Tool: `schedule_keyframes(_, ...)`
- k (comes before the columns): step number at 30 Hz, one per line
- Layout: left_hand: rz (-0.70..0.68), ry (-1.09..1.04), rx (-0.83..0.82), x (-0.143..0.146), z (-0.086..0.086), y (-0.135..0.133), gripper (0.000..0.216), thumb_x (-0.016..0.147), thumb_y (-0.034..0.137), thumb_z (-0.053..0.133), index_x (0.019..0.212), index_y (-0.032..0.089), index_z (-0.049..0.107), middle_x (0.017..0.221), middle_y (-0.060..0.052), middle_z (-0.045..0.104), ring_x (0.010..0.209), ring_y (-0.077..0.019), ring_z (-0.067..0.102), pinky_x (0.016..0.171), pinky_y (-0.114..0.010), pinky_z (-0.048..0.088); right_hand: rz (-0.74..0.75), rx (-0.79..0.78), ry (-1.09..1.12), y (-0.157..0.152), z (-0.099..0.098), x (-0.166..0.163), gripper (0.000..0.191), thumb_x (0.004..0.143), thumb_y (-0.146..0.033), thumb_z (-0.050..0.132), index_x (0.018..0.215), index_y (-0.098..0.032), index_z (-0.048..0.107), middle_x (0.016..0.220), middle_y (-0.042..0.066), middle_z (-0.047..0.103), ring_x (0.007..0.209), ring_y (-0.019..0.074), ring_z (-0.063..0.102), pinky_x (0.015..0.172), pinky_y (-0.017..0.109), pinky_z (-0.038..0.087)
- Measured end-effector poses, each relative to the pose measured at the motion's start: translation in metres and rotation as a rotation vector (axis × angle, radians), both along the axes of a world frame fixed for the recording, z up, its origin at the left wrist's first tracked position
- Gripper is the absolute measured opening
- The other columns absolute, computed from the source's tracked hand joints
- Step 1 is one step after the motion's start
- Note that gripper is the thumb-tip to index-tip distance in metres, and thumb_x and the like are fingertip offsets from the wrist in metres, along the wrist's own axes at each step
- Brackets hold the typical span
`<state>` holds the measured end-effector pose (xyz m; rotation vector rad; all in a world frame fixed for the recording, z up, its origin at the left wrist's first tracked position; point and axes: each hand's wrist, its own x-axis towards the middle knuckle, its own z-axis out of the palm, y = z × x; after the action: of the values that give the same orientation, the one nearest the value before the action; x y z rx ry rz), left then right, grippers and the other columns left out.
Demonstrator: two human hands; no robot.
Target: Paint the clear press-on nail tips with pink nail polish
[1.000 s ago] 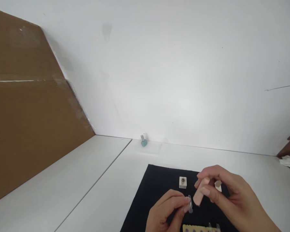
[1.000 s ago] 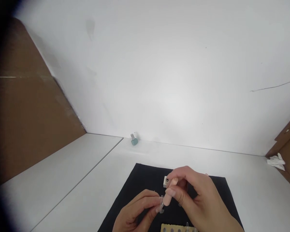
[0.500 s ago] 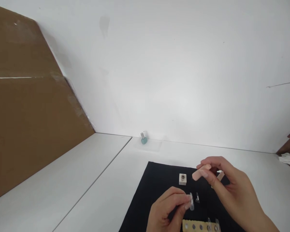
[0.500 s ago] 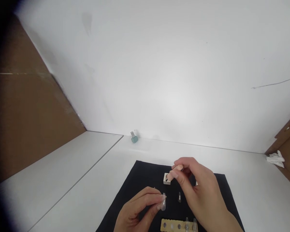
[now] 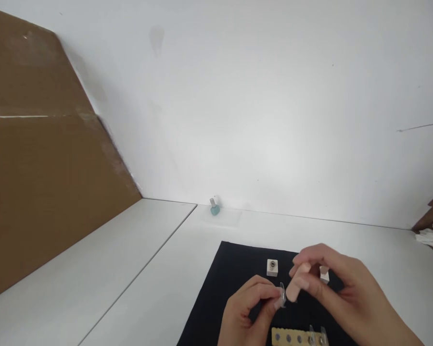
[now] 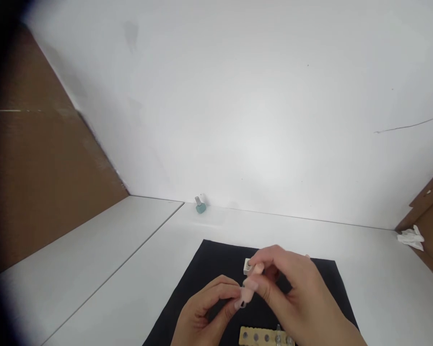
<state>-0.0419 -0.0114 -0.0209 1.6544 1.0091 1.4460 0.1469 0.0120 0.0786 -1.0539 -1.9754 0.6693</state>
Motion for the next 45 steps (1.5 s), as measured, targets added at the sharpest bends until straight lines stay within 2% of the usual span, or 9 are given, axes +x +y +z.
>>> schedule_keyframes(2,-0.004,-0.006,-0.018,0.0007,0.0005,0.0001,0.016,0.092,0.014,0.071,0.087,0.026,0.080,0.081,0.000,0.074,0.072,-0.0153,0.068,0.067,-0.021,0.050,0.033,-0.036,-0.034,0.0004,0.0006,-0.0005,0.009,0.101,-0.031,0.061,0.093,-0.029,0.065,0.077,-0.008,0.077,0.068,0.0114,0.073,0.067,0.018,0.056)
schedule_keyframes(7,0.022,0.000,-0.048,0.0023,0.0011,0.0000,0.017,0.090,0.012,0.072,0.086,0.026,0.081,0.081,0.000,0.075,0.073,-0.0154,0.069,0.067,-0.020,0.051,-0.151,0.078,0.045,0.0020,-0.0025,-0.0011,0.009,0.101,-0.032,0.060,0.095,-0.029,0.065,0.077,-0.007,0.077,0.061,0.0124,0.069,0.058,0.019,0.054)
schedule_keyframes(13,-0.022,0.071,-0.057,0.0005,0.0069,0.0020,0.017,0.093,0.013,0.068,0.087,0.023,0.081,0.083,-0.002,0.075,0.074,-0.0172,0.070,0.068,-0.023,0.053,0.022,-0.029,-0.113,-0.0007,-0.0009,0.0013,0.009,0.102,-0.026,0.059,0.094,-0.029,0.064,0.078,-0.007,0.077,0.069,0.0130,0.072,0.067,0.021,0.055)
schedule_keyframes(18,-0.017,0.118,-0.063,-0.0008,0.0086,0.0020,0.016,0.093,0.014,0.069,0.088,0.022,0.081,0.084,-0.003,0.075,0.076,-0.0178,0.072,0.069,-0.023,0.054,-0.179,0.086,-0.006,0.0000,-0.0023,-0.0008,0.012,0.103,-0.035,0.057,0.097,-0.028,0.065,0.078,-0.004,0.077,0.062,0.0144,0.069,0.059,0.023,0.054)
schedule_keyframes(24,-0.034,0.095,-0.088,0.0022,0.0089,0.0000,0.018,0.095,0.013,0.065,0.087,0.022,0.080,0.085,-0.003,0.075,0.078,-0.0178,0.072,0.071,-0.024,0.054,0.040,-0.083,-0.139,-0.0011,0.0023,0.0019,0.010,0.101,-0.024,0.057,0.094,-0.028,0.062,0.079,-0.007,0.076,0.073,0.0125,0.072,0.068,0.022,0.055)
schedule_keyframes(30,-0.026,0.123,-0.089,0.0014,0.0058,0.0011,0.016,0.094,0.015,0.068,0.088,0.022,0.081,0.084,-0.003,0.074,0.076,-0.0173,0.070,0.069,-0.023,0.053,-0.123,0.027,-0.045,0.0008,0.0003,-0.0020,0.009,0.101,-0.028,0.060,0.093,-0.028,0.063,0.078,-0.008,0.075,0.062,0.0115,0.067,0.061,0.021,0.052)
schedule_keyframes(37,-0.035,0.099,-0.126,0.0042,0.0078,-0.0005,0.018,0.095,0.016,0.066,0.083,0.022,0.079,0.085,-0.003,0.075,0.078,-0.0180,0.071,0.071,-0.024,0.054,0.057,-0.124,-0.174,-0.0008,0.0013,0.0009,0.011,0.101,-0.022,0.054,0.094,-0.027,0.060,0.080,-0.006,0.075,0.073,0.0137,0.071,0.070,0.024,0.055)
schedule_keyframes(43,-0.013,0.113,-0.107,0.0037,0.0039,0.0006,0.016,0.092,0.014,0.069,0.087,0.023,0.081,0.083,-0.003,0.075,0.076,-0.0181,0.071,0.068,-0.024,0.054,-0.152,0.034,-0.088,0.0018,-0.0025,-0.0021,0.008,0.101,-0.031,0.059,0.094,-0.028,0.063,0.076,-0.005,0.075,0.062,0.0149,0.069,0.059,0.024,0.054)
schedule_keyframes(45,-0.012,0.114,-0.109,0.0034,0.0032,0.0007,0.017,0.092,0.013,0.069,0.087,0.023,0.082,0.083,-0.003,0.075,0.075,-0.0182,0.071,0.067,-0.024,0.054,-0.146,0.024,-0.055,0.0005,0.0005,-0.0008,0.009,0.101,-0.034,0.059,0.094,-0.028,0.063,0.075,-0.005,0.076,0.061,0.0145,0.069,0.058,0.023,0.054)
